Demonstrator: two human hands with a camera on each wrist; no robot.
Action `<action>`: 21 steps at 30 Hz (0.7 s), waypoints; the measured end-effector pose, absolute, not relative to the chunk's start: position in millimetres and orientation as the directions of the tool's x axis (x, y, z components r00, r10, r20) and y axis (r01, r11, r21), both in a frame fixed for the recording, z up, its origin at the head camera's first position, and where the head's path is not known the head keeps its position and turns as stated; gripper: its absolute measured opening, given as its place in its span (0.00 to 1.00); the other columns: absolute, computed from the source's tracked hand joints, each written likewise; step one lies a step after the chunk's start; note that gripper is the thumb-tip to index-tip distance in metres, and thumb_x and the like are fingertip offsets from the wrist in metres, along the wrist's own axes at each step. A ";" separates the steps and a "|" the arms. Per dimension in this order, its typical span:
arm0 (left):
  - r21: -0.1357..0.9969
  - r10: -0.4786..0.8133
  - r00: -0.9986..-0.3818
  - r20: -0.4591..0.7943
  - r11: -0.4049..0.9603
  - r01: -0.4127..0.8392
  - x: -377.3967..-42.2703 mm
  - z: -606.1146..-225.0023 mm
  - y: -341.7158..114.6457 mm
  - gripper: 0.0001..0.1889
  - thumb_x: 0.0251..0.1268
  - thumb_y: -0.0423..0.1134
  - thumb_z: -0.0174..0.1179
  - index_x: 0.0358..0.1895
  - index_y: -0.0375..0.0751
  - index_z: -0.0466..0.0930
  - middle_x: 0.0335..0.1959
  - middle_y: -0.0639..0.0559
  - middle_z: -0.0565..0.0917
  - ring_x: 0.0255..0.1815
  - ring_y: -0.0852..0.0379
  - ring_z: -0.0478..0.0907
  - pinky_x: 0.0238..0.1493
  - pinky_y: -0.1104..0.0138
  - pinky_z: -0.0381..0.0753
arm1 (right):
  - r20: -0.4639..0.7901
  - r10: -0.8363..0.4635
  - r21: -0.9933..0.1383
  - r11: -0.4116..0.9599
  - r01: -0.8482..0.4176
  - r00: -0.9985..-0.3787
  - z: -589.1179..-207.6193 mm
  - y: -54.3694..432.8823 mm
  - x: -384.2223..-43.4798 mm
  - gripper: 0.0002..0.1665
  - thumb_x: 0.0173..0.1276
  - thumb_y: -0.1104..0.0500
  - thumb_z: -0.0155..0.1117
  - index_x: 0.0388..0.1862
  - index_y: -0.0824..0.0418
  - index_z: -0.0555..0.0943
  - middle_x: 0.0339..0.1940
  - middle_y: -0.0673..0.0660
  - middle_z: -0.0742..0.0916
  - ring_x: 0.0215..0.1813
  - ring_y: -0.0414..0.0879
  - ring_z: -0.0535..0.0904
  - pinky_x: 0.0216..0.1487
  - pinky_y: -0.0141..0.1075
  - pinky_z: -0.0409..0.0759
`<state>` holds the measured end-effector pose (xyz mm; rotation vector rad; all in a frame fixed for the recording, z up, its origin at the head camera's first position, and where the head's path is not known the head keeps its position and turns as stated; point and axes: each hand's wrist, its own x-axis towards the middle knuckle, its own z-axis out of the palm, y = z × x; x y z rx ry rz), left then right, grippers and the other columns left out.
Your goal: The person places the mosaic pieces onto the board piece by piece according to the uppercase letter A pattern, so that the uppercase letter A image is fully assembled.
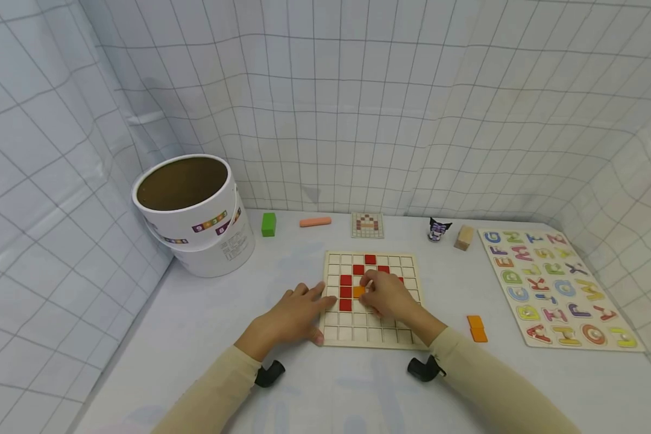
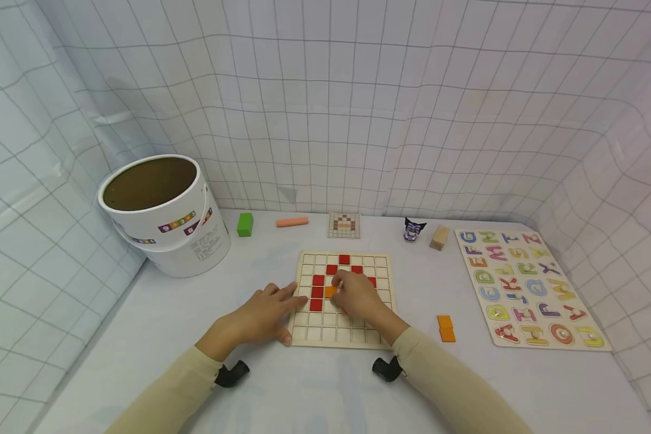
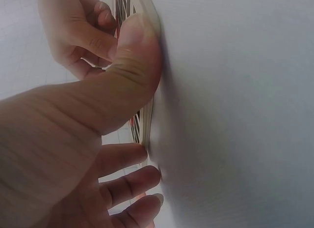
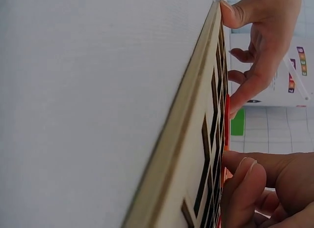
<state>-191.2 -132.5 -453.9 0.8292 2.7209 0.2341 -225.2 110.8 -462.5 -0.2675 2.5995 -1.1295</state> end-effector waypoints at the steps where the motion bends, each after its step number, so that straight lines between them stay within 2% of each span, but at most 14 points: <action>1: 0.237 0.565 -0.793 -0.225 0.822 0.518 -191.0 -453.5 -132.3 0.46 0.49 0.58 0.73 0.76 0.53 0.68 0.80 0.39 0.60 0.70 0.39 0.66 0.67 0.40 0.66 | -0.189 -0.289 -0.744 0.666 -0.055 -0.939 -462.3 113.8 -224.5 0.13 0.68 0.61 0.69 0.50 0.59 0.81 0.26 0.54 0.82 0.16 0.45 0.75 0.22 0.35 0.74; 5: 0.240 0.570 -0.791 -0.224 0.819 0.522 -189.7 -451.7 -131.7 0.46 0.49 0.57 0.74 0.75 0.53 0.68 0.80 0.38 0.61 0.69 0.39 0.66 0.67 0.41 0.67 | -0.162 -0.310 -0.786 0.615 -0.067 -0.937 -457.1 141.9 -218.9 0.17 0.70 0.59 0.68 0.56 0.61 0.80 0.28 0.55 0.81 0.17 0.44 0.72 0.22 0.36 0.72; 8: 0.234 0.574 -0.789 -0.218 0.816 0.529 -189.2 -450.7 -131.5 0.46 0.49 0.57 0.74 0.75 0.52 0.68 0.80 0.38 0.61 0.68 0.39 0.67 0.66 0.42 0.68 | -0.150 -0.307 -0.807 0.587 -0.063 -0.940 -449.8 177.6 -211.1 0.20 0.73 0.57 0.66 0.60 0.61 0.78 0.33 0.57 0.80 0.18 0.45 0.72 0.21 0.35 0.71; 14: 0.230 0.582 -0.787 -0.206 0.810 0.539 -190.1 -449.8 -131.9 0.46 0.49 0.56 0.75 0.75 0.51 0.68 0.79 0.37 0.61 0.68 0.38 0.67 0.66 0.42 0.69 | -0.181 -0.327 -0.811 0.583 -0.048 -0.927 -444.4 263.9 -188.8 0.24 0.75 0.53 0.64 0.65 0.63 0.76 0.41 0.59 0.80 0.24 0.47 0.76 0.24 0.37 0.76; 21: 0.221 0.571 -0.791 -0.221 0.819 0.530 -189.1 -449.5 -131.7 0.47 0.49 0.56 0.75 0.76 0.52 0.68 0.80 0.38 0.61 0.68 0.38 0.67 0.66 0.42 0.69 | -0.255 -0.248 -0.803 0.592 0.062 -0.935 -457.4 333.5 -162.8 0.29 0.74 0.53 0.65 0.67 0.66 0.74 0.45 0.62 0.80 0.32 0.47 0.79 0.32 0.38 0.81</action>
